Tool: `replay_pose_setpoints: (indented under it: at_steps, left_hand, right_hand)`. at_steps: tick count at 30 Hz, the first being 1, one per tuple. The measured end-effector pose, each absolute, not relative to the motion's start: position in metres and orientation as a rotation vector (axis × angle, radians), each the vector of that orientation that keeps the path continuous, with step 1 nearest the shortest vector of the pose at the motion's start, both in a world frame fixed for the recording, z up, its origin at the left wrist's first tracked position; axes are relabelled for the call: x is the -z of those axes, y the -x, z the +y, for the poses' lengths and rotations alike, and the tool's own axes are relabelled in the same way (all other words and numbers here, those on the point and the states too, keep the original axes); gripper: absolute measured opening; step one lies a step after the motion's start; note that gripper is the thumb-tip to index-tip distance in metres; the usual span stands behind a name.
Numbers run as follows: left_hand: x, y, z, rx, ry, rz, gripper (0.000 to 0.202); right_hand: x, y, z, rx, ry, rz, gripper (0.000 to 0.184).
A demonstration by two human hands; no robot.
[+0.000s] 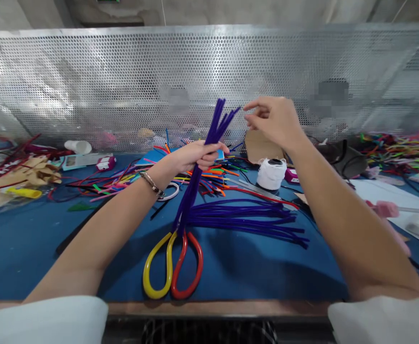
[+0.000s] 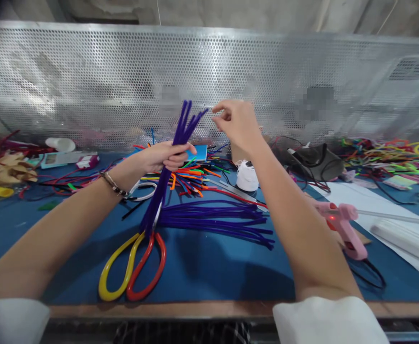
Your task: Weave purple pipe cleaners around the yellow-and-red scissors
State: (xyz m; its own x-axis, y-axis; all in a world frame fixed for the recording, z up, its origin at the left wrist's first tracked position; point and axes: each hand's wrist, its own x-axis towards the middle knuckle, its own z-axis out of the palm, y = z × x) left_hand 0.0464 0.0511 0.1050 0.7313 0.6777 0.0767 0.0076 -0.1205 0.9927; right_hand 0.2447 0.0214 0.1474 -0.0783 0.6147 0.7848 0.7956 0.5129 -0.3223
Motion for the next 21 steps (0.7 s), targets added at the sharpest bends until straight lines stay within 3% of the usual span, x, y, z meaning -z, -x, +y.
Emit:
replay_pose_setpoints:
  at_steps: [5,8,11,16,21]
  left_hand:
    - [-0.139,-0.034,0.057,-0.964,-1.818,0.714,0.026]
    - [-0.141,-0.036,0.070,-1.153,-2.221,1.098,0.038]
    - [-0.113,-0.046,0.087,-0.880,-2.589,1.512,0.034]
    - [-0.048,-0.054,0.106,-0.518,-2.657,1.530,0.029]
    - [-0.022,-0.046,0.115,-0.369,-2.703,1.413,0.032]
  right_hand:
    - [-0.099,-0.244,0.030,0.072,1.544,-2.048,0.015]
    - [-0.059,-0.235,0.033,-0.009,1.604,-2.190,0.013]
    - [-0.029,-0.225,0.035,-0.054,1.675,-2.273,0.010]
    - [-0.014,-0.214,0.040,-0.049,1.842,-2.277,0.027]
    - [-0.014,-0.206,0.045,-0.052,1.952,-2.246,0.028]
